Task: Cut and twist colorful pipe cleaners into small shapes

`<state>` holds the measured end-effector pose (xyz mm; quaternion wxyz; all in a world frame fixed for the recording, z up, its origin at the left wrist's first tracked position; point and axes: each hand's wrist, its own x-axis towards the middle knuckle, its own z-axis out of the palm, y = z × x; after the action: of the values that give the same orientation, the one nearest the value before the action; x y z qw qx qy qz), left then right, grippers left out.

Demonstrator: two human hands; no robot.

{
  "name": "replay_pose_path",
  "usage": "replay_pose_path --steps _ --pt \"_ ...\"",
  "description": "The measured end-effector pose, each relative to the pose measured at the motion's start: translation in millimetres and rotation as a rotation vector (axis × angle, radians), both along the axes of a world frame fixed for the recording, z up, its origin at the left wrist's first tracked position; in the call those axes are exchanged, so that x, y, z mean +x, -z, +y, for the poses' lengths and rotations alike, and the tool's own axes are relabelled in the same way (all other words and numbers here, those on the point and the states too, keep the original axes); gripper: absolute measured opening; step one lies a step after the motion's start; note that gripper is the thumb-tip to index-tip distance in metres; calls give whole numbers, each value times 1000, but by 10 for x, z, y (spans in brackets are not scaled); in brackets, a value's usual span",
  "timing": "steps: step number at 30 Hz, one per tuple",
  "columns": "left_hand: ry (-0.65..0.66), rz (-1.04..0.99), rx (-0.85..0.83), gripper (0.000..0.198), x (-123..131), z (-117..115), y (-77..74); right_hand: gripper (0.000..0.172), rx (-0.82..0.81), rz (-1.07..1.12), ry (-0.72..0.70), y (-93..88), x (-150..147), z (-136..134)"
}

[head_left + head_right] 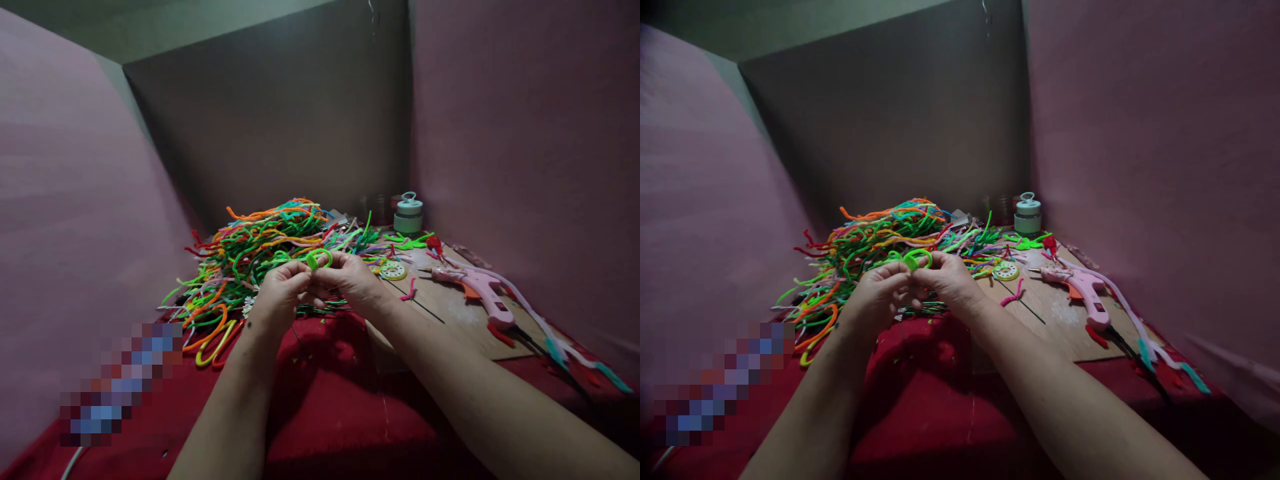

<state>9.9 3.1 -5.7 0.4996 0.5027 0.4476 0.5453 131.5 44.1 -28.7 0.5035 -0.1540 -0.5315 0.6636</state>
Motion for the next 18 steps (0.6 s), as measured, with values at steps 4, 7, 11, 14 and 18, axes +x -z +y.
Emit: replay_pose_path --steps 4,7,11,14,18 --pt "52 -5 -99 15 -57 -11 -30 14 -18 -24 -109 -20 58 39" --pt "104 -8 -110 10 -108 -6 -29 12 -45 -34 -199 -35 113 51" --pt "197 -69 -147 9 -152 -5 -43 10 -67 15 -301 -42 140 39" --pt "226 -96 -158 12 -160 -17 -73 14 -61 49 -289 -41 110 33" --pt "150 -80 -147 14 -145 -10 -79 17 -1 58 -223 -40 57 27"
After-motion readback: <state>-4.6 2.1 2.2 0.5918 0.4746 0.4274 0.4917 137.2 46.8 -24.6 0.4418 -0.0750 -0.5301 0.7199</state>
